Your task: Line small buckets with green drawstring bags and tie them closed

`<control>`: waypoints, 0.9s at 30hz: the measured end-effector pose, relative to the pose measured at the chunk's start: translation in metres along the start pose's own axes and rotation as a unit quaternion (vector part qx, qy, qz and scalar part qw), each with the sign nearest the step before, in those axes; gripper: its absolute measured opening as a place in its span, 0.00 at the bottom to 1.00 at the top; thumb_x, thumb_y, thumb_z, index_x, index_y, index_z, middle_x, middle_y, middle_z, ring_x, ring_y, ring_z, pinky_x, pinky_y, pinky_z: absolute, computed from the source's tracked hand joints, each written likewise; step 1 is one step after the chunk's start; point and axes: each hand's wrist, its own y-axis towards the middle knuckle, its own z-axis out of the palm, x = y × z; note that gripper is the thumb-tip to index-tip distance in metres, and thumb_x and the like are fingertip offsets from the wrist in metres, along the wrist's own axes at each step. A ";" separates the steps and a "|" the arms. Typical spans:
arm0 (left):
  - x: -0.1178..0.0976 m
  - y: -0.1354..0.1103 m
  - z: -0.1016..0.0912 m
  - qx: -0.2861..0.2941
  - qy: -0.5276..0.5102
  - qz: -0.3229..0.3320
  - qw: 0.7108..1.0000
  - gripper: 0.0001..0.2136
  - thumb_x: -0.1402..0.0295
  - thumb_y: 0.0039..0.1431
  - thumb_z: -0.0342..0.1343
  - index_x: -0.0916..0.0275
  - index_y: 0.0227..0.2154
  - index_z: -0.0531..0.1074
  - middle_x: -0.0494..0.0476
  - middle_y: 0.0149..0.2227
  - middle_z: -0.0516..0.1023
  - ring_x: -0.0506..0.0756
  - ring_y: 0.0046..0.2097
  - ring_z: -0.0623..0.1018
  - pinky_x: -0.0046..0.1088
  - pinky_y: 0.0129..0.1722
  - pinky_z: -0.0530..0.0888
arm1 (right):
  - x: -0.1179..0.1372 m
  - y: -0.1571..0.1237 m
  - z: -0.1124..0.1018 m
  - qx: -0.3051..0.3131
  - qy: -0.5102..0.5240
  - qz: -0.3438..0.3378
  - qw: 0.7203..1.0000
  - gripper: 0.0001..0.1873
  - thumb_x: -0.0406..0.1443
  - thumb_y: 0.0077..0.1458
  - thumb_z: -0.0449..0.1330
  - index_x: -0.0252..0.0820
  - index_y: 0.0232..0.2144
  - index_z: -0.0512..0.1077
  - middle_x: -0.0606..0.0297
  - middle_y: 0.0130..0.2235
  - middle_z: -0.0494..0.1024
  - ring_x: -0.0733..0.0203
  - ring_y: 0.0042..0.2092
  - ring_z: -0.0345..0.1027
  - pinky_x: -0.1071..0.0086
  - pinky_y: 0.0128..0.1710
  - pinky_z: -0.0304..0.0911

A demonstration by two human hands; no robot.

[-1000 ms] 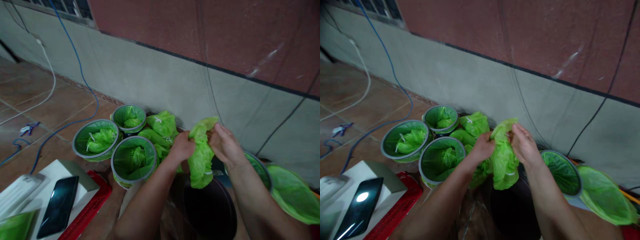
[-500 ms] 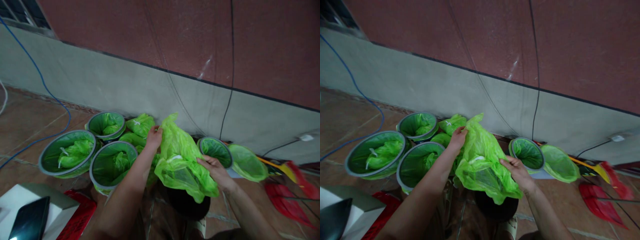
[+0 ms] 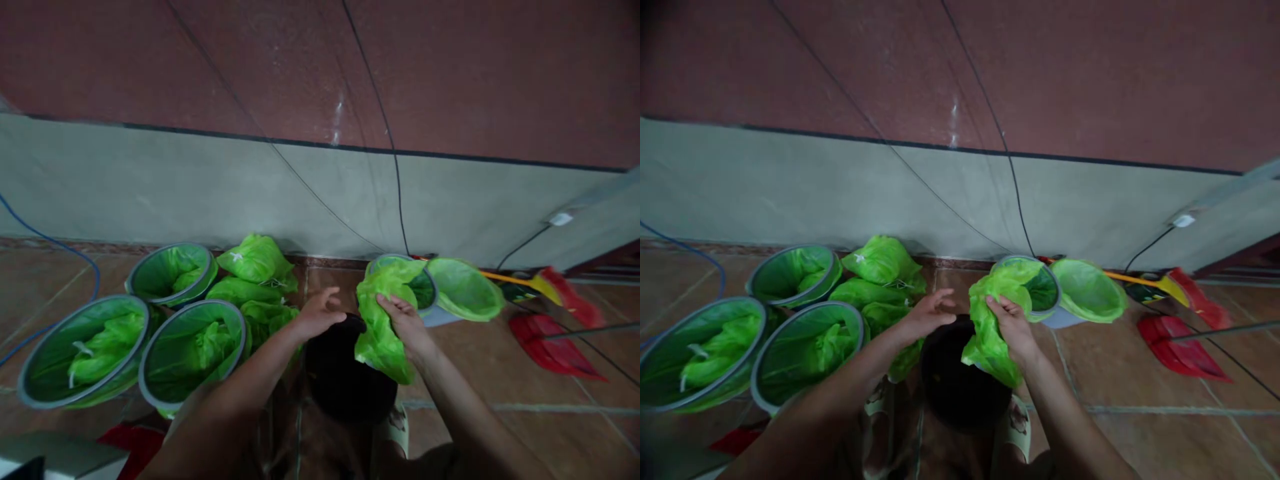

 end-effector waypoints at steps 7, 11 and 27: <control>-0.013 -0.002 0.055 0.069 -0.118 -0.038 0.990 0.19 0.54 0.48 0.63 0.64 0.36 0.76 0.57 0.32 0.79 0.52 0.31 0.76 0.27 0.31 0.71 | -0.003 -0.005 -0.006 0.032 0.029 -0.044 0.998 0.17 0.44 0.40 0.71 0.45 0.31 0.70 0.69 0.31 0.80 0.62 0.29 0.72 0.70 0.30 0.67; -0.012 0.003 0.057 0.028 -0.180 -0.025 0.983 0.17 0.63 0.40 0.69 0.66 0.33 0.77 0.57 0.31 0.80 0.53 0.31 0.77 0.28 0.33 0.72 | 0.000 -0.004 -0.006 0.043 0.015 -0.057 0.997 0.17 0.43 0.40 0.70 0.45 0.31 0.71 0.67 0.33 0.80 0.61 0.31 0.73 0.68 0.32 0.69; -0.032 0.011 -0.020 -0.188 -0.306 0.008 0.933 0.13 0.70 0.38 0.69 0.64 0.29 0.74 0.50 0.26 0.77 0.49 0.27 0.75 0.25 0.28 0.70 | 0.031 0.023 -0.074 -0.268 0.034 -0.176 0.947 0.14 0.38 0.34 0.70 0.41 0.23 0.70 0.73 0.19 0.70 0.69 0.18 0.59 0.74 0.15 0.54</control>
